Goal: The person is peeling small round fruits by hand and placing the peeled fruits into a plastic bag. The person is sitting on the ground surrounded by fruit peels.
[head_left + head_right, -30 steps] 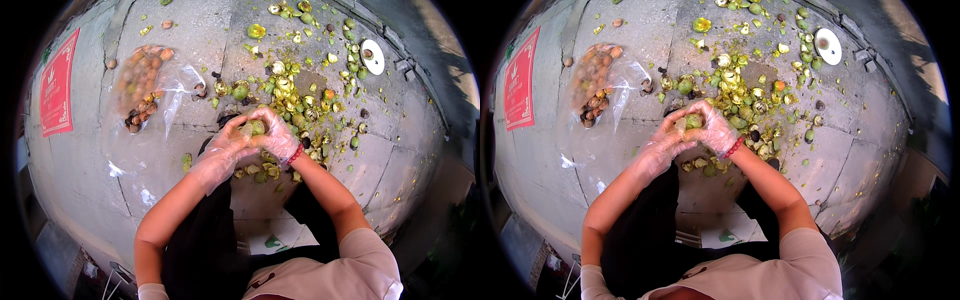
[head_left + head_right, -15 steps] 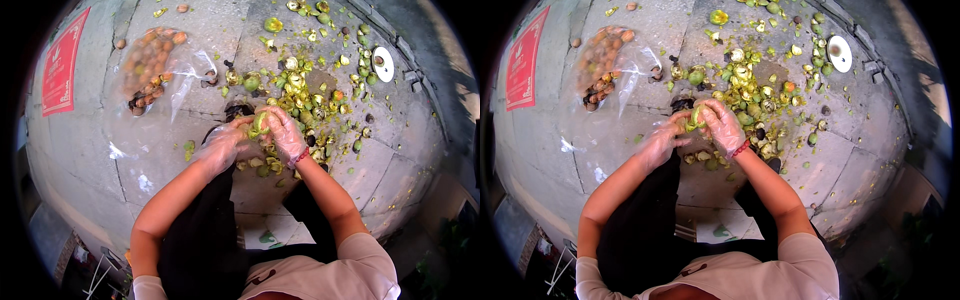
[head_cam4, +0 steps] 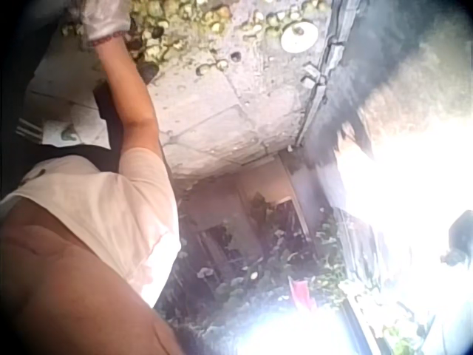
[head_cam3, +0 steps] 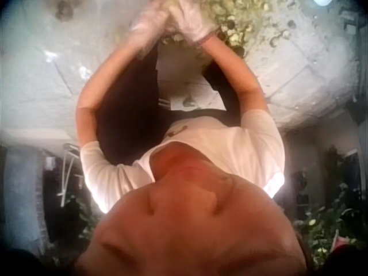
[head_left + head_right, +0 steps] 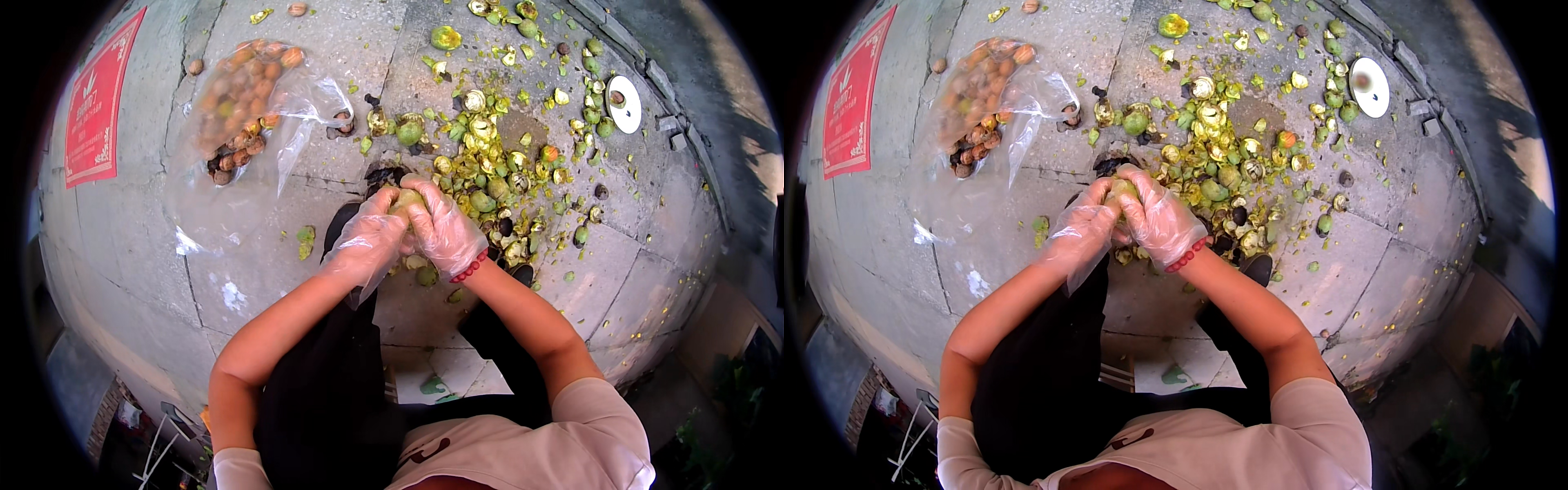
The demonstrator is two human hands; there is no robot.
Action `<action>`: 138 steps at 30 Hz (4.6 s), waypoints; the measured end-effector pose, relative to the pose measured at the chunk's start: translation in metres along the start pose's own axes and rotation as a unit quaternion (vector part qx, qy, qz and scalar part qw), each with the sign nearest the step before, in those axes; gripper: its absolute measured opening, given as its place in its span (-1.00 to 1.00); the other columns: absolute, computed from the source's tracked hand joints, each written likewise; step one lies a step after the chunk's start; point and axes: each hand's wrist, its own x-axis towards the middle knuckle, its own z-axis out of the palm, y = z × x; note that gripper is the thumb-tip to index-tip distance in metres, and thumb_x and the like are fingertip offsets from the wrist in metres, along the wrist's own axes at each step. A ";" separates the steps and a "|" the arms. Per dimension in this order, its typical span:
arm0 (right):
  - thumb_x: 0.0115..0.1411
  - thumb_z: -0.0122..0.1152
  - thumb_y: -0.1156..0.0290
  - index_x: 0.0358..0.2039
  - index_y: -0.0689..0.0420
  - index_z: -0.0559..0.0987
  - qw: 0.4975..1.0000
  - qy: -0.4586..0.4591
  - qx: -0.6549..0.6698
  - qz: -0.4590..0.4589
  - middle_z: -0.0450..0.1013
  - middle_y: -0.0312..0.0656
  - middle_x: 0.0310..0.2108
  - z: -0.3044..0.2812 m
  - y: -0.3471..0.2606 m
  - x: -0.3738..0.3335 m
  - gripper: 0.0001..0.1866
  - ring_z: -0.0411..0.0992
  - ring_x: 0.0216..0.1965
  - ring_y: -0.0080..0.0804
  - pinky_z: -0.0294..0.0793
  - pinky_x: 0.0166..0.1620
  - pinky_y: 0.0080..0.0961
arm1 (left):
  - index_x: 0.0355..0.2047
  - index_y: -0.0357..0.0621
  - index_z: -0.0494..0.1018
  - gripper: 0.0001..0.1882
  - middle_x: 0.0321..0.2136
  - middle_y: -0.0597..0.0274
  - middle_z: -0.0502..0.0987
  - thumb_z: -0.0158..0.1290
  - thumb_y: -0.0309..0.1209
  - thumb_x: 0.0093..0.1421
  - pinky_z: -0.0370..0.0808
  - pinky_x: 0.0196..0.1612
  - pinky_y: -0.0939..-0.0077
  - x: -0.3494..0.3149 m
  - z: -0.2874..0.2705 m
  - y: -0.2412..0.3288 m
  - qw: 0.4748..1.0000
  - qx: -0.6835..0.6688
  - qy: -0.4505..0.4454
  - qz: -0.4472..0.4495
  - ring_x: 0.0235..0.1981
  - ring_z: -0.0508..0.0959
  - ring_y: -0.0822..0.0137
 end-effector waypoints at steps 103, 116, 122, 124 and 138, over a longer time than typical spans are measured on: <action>0.25 0.07 0.33 0.18 0.11 0.34 0.957 0.166 -0.239 -0.003 0.32 0.06 0.14 -0.144 0.103 0.101 -0.52 0.29 0.16 0.04 0.26 0.24 -0.18 | 0.01 -0.20 0.39 -0.70 -0.31 0.26 0.51 -0.13 -0.29 0.39 0.51 -0.24 0.60 -0.014 -0.034 -0.056 0.988 0.077 -0.003 -0.134 -0.33 0.52 0.48; 0.14 0.28 0.27 0.14 -0.04 0.40 0.932 0.061 -0.353 0.061 0.30 0.01 0.18 -0.104 0.073 0.262 -0.46 0.39 0.10 -0.02 0.41 0.14 -0.18 | 0.01 -0.19 0.40 -0.70 -0.30 0.26 0.53 -0.09 -0.29 0.38 0.47 -0.24 0.60 -0.017 -0.031 -0.046 0.987 0.097 -0.031 -0.125 -0.34 0.51 0.51; 0.21 0.28 0.33 0.06 0.03 0.41 0.882 0.190 0.381 0.203 0.29 -0.13 0.10 -0.106 0.046 0.151 -0.58 0.42 0.01 -0.23 0.60 -0.03 -0.33 | -0.05 -0.18 0.41 -0.74 -0.34 0.27 0.52 -0.08 -0.31 0.37 0.47 -0.34 0.63 -0.009 -0.036 -0.059 0.988 0.068 -0.016 -0.136 -0.40 0.49 0.53; 0.21 0.26 0.48 -0.02 0.11 0.41 0.668 0.285 0.653 0.215 0.26 -0.19 0.06 -0.156 0.077 0.109 -0.66 0.39 -0.01 -0.26 0.62 0.01 -0.40 | -0.06 -0.19 0.41 -0.74 -0.34 0.27 0.52 -0.06 -0.29 0.37 0.48 -0.34 0.63 -0.001 -0.026 -0.052 0.993 0.051 -0.035 -0.102 -0.41 0.49 0.53; 0.31 0.07 0.24 0.01 0.25 0.44 0.676 0.614 -0.257 -0.317 0.45 -0.04 -0.04 -0.252 -0.072 -0.025 -0.62 0.46 -0.01 -0.28 0.47 0.04 -0.37 | -0.05 -0.23 0.41 -0.71 -0.40 0.23 0.52 -0.13 -0.29 0.39 0.53 -0.33 0.56 -0.008 -0.029 -0.056 0.986 0.120 0.009 -0.115 -0.44 0.55 0.44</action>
